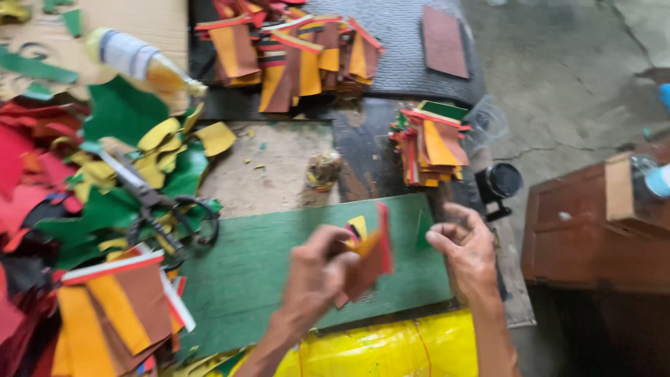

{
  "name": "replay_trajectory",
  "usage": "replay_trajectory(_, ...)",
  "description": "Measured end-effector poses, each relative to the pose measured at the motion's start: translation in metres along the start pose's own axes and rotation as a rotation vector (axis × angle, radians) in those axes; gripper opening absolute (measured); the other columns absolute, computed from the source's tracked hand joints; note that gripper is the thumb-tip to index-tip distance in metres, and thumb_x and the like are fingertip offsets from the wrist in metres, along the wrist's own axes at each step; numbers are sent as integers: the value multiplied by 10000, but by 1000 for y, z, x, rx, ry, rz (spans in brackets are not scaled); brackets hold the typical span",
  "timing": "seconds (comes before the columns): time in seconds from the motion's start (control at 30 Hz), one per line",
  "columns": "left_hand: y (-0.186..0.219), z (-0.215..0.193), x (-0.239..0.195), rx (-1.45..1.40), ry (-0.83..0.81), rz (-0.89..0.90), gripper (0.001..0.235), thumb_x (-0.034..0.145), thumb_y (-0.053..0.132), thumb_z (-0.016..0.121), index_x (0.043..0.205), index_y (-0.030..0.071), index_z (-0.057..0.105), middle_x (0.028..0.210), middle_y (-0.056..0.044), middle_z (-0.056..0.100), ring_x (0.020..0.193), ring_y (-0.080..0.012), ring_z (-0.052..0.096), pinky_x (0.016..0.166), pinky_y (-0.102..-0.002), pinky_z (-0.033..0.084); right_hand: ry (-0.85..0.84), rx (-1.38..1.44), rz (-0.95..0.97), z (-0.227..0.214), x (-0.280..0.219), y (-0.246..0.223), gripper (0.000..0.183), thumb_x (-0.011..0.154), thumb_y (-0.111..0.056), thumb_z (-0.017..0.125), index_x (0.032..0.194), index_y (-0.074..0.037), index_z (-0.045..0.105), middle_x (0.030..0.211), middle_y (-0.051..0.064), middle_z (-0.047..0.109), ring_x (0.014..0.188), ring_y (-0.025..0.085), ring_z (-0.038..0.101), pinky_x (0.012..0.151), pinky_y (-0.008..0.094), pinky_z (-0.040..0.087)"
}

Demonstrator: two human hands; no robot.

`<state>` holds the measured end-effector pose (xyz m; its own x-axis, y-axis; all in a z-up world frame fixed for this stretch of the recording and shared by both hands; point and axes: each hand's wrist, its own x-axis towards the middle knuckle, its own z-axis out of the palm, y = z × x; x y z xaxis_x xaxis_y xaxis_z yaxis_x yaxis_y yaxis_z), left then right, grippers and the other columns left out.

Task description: The person assembles small multi-colored leather pieces by hand, aligning edges and pressing them together. They repeatedly pick up pieces from a pile, apply adhesive from a small jar, and stack the assembled units on the table.

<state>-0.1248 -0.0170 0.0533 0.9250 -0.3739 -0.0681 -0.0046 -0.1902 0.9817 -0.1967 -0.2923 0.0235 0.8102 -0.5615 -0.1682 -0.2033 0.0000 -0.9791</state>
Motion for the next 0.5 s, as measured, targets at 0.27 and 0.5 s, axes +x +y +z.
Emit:
replay_trajectory(0.27,-36,113,27,260,-259,277,225,692,-46,694,882,47,771,779,-176,680,769,-343,673,679,-441,531,91,-117,184,-70,-23,77,653,737,55,802,1346,-12,577,894,89,751,784,119,691,699,247,562)
replay_trajectory(0.5,-46,121,25,335,-304,244,149,696,-46,662,803,33,730,770,-177,660,765,-339,661,671,-446,521,114,-146,176,-57,-26,65,652,721,40,818,1328,-9,586,880,98,762,779,129,702,698,257,570)
